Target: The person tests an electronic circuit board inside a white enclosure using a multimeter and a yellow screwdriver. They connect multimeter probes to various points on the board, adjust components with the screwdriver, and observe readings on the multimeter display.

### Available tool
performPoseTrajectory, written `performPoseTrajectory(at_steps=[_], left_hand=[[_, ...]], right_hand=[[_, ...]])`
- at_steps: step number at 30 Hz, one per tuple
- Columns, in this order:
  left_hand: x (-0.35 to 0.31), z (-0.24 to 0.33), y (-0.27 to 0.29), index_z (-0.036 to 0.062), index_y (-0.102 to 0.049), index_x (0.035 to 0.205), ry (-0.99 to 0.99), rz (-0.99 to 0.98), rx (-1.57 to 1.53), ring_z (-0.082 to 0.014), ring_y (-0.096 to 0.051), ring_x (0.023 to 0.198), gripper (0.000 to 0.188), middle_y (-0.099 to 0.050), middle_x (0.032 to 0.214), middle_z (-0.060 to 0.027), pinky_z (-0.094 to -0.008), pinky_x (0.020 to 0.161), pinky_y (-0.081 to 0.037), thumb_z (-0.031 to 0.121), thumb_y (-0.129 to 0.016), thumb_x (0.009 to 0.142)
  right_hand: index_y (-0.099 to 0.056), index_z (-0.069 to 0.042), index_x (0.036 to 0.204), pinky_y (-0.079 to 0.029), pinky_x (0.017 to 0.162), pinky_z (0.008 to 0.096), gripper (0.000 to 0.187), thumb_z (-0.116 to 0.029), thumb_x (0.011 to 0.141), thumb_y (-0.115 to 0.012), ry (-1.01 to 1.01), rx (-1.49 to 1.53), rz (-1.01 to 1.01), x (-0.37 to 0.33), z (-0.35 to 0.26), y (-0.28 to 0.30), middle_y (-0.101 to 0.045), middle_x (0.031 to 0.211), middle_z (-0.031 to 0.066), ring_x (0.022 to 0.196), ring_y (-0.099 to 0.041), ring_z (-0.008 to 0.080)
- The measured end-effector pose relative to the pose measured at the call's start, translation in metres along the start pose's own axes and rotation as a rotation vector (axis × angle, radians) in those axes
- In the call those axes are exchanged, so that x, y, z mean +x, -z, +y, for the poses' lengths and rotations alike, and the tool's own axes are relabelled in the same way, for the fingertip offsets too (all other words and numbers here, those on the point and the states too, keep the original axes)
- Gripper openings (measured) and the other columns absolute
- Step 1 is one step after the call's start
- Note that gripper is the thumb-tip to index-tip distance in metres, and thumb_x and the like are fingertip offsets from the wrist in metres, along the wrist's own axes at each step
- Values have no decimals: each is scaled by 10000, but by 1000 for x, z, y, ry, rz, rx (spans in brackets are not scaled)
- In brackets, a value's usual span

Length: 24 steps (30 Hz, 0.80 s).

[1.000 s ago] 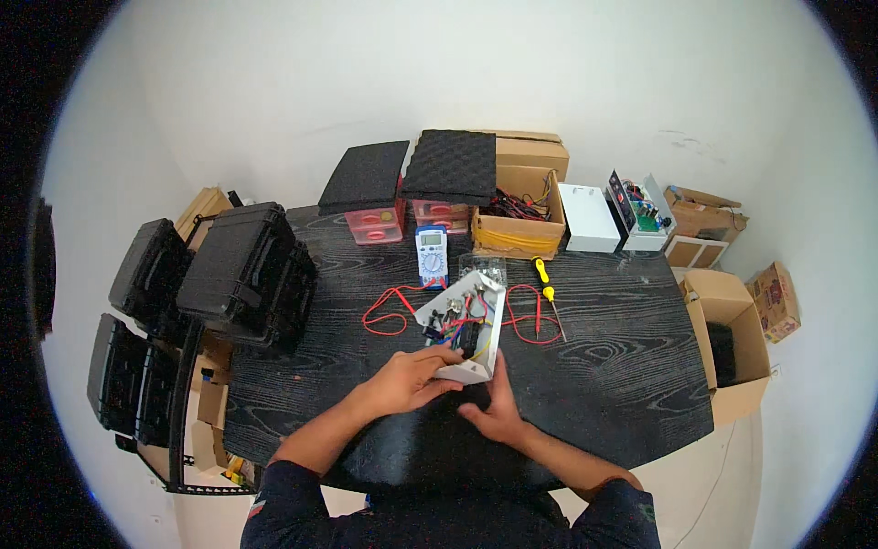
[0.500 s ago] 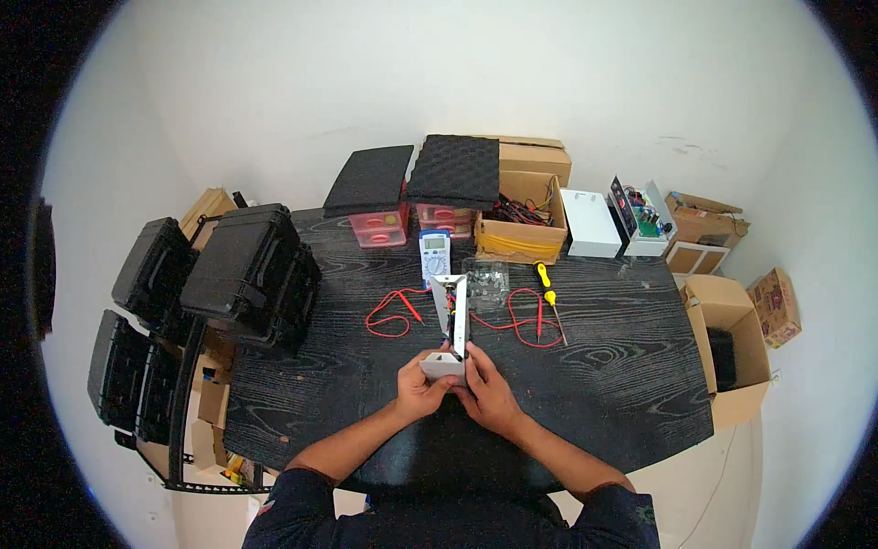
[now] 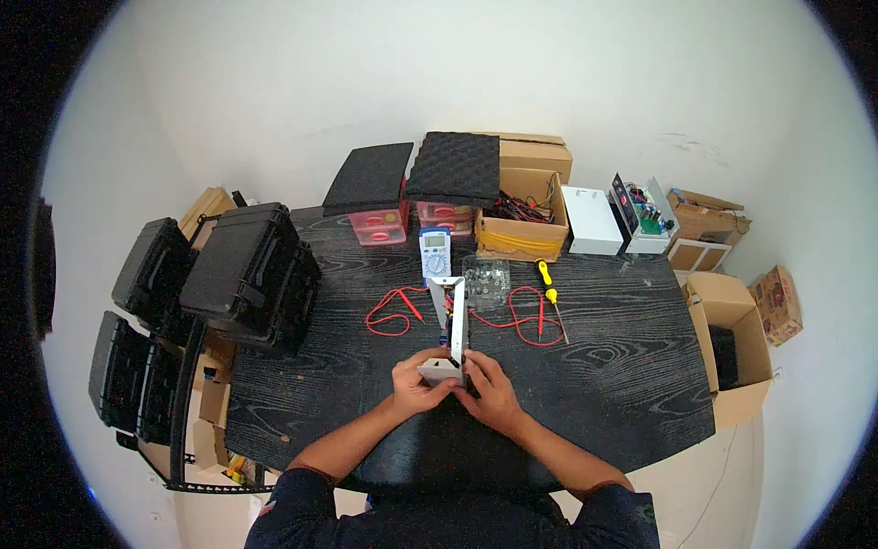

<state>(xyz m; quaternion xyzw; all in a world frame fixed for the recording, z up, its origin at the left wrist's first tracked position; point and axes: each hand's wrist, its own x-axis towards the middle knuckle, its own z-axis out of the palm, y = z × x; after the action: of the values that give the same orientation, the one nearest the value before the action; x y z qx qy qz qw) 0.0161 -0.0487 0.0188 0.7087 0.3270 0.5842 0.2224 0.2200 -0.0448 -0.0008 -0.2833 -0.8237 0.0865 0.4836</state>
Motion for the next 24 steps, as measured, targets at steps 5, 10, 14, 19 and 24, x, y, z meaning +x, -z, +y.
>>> performPoseTrajectory(at_steps=[5, 10, 14, 19, 24], left_hand=[[31, 21, 3, -4, -664, 1245, 38, 97, -163, -274, -699, 1197, 509, -591, 1393, -199, -372, 964, -627, 185, -916, 845], [48, 57, 9, 17, -660, 1344, 91, -26, -39, -303, -600, 1338, 465, -487, 1498, -210, -392, 995, -617, 127, -821, 922], [55, 66, 13, 36, -716, 1328, 40, -96, 70, -374, -556, 1400, 378, -458, 1572, -255, -434, 1077, -540, 114, -750, 960], [56, 66, 14, 33, -732, 1328, 86, -153, 4, -418, -448, 1516, 386, -426, 1628, -279, -499, 1239, -352, 37, -683, 946], [55, 64, 15, 31, -730, 1332, 113, -177, -69, -422, -468, 1507, 373, -486, 1606, -282, -508, 1235, -358, 53, -675, 965]], right_hand=[[-472, 3, 1413, -573, 1010, 505, 759, -101, 804, -914, -56, 10, -31, -3, 3, -1, -562, 1421, 249, 1239, -636, 453], [-427, -30, 1446, -577, 1016, 498, 801, -85, 802, -901, -57, 89, -27, 3, 0, 5, -561, 1418, 245, 1245, -640, 443], [-428, -46, 1451, -583, 1012, 500, 783, -66, 812, -880, -88, 171, -28, 2, 1, 5, -559, 1422, 246, 1251, -640, 444], [-437, -43, 1459, -587, 991, 482, 759, -85, 826, -854, -45, 172, -2, 7, -2, 9, -566, 1421, 249, 1232, -649, 435], [-479, -21, 1470, -575, 886, 423, 665, -211, 896, -756, 57, 352, 40, 23, 35, 27, -611, 1354, 232, 1092, -670, 353]])
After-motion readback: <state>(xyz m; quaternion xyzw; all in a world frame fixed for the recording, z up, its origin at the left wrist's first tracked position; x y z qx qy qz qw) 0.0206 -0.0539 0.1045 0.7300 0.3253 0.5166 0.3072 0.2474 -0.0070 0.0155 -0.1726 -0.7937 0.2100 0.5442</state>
